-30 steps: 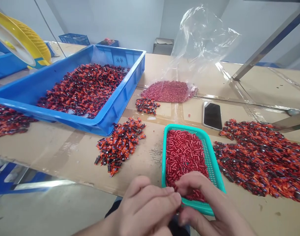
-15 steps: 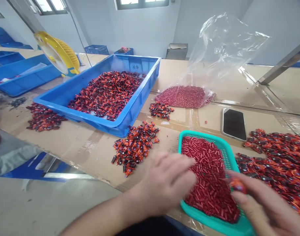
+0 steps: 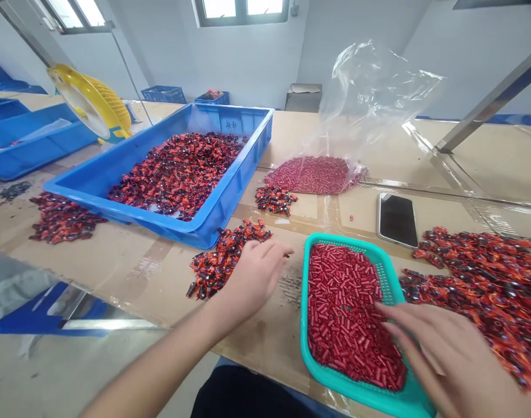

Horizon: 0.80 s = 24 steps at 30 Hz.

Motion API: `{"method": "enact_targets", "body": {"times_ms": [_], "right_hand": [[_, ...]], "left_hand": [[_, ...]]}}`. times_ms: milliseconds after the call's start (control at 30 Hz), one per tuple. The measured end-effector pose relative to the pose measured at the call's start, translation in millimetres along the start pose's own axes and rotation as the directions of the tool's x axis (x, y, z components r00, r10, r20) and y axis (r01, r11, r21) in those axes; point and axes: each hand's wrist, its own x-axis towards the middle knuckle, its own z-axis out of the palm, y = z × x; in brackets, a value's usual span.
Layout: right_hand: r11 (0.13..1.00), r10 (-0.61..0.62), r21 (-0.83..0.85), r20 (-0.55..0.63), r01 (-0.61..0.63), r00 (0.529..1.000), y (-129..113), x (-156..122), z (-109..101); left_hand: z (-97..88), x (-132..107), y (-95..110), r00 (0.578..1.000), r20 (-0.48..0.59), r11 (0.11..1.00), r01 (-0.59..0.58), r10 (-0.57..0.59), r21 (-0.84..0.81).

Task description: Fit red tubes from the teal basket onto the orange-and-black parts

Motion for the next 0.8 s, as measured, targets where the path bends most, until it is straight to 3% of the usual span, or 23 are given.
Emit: {"method": "enact_targets", "body": {"times_ms": [100, 233, 367, 467, 667, 800], "right_hand": [[0.981, -0.137, -0.136, 0.044, 0.141, 0.990, -21.3, 17.6, 20.4], [0.974, -0.109, -0.184, 0.141, 0.134, 0.984, -25.2, 23.2, 32.3], [0.978, -0.098, -0.170, 0.157, 0.125, 0.983, -22.8, 22.5, 30.8], [0.978, -0.101, -0.167, 0.154, 0.127, 0.983, -21.0, 21.5, 30.3], [0.976, -0.122, -0.156, 0.167, 0.149, 0.978, -16.9, 21.9, 30.0], [0.983, -0.129, -0.103, 0.182, 0.149, 0.975, -14.9, 23.0, 29.3]], "left_hand": [[-2.9, -16.2, 15.2, 0.999, -0.043, 0.964, 0.009, -0.021, -0.267], [0.8, -34.0, 27.7, 0.995, -0.069, 0.860, 0.030, -0.075, -0.510], [2.5, -45.9, 36.5, 0.981, -0.102, 0.737, 0.053, -0.164, -0.674], [-1.8, -52.1, 45.5, 0.973, -0.105, 0.696, 0.071, -0.208, -0.714], [-7.8, -57.7, 55.6, 0.987, -0.156, 0.753, -0.080, -0.030, -0.653], [-7.3, -59.7, 57.1, 0.983, -0.181, 0.777, -0.118, 0.004, -0.619]]}}
